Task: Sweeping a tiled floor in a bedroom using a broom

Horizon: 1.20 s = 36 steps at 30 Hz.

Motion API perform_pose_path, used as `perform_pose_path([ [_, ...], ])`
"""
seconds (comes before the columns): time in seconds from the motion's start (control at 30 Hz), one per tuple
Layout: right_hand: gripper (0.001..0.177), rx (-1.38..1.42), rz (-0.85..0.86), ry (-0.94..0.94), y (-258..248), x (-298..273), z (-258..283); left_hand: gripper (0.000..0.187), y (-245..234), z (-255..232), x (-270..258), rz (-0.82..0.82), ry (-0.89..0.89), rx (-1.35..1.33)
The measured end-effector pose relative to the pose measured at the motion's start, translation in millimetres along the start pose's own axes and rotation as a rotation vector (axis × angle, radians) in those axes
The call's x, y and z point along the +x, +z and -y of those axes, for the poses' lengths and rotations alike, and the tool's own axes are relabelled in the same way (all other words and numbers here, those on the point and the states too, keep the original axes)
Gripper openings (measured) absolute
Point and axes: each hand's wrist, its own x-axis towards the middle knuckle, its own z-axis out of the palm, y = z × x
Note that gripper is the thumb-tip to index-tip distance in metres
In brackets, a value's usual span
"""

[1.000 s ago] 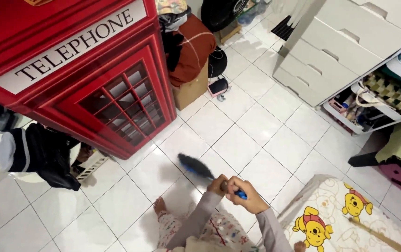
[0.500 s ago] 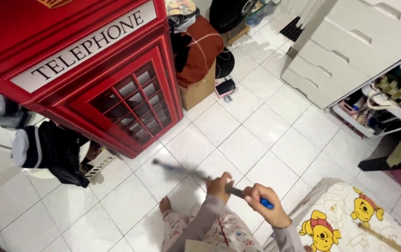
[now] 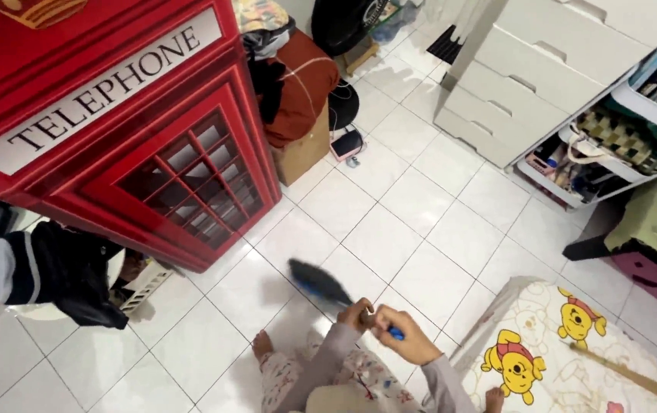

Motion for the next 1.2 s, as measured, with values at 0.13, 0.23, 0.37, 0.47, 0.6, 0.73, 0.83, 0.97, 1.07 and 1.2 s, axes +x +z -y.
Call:
perform_pose_path([
  [0.13,0.030,0.305,-0.104,0.045,-16.9,-14.9,1.5,0.018,3.5,-9.7,-0.2,-0.065,0.096,0.297],
  [0.23,0.032,0.235,-0.248,-0.068,-32.4,-27.0,23.8,0.029,-1.2,-49.9,-4.7,-0.169,0.116,0.283],
  [0.37,0.032,0.135,-0.273,-0.258,-37.0,-33.2,68.3,0.007,-14.9,-90.8,7.4,-0.045,0.263,0.316],
  [0.47,0.029,-0.085,-0.158,-0.235,-17.9,-18.6,82.5,0.007,-17.6,-77.7,31.0,-0.036,0.276,0.293],
  [0.6,0.022,-0.256,0.154,-0.089,25.6,12.2,58.5,0.004,-28.0,-41.8,34.6,-0.028,0.095,0.058],
  [0.73,0.026,-0.176,0.103,0.012,18.3,-0.9,21.7,0.013,-32.7,-41.7,-7.5,0.090,-0.213,-0.046],
  [0.83,0.036,0.025,0.018,0.067,2.4,-15.8,5.8,0.011,-4.5,0.8,-2.1,-0.047,-0.051,0.300],
  [0.97,0.034,0.212,-0.136,-0.003,-8.7,-25.6,28.7,0.016,-7.6,-14.8,-15.8,-0.074,-0.019,0.399],
  [1.07,0.034,0.219,-0.226,-0.060,-19.4,-36.9,46.8,0.029,-9.7,-39.9,-16.2,-0.124,0.095,0.418],
  [1.2,0.037,0.064,-0.234,-0.158,-12.9,-36.2,115.4,0.012,-11.8,-71.7,-8.7,-0.267,0.415,0.372],
])
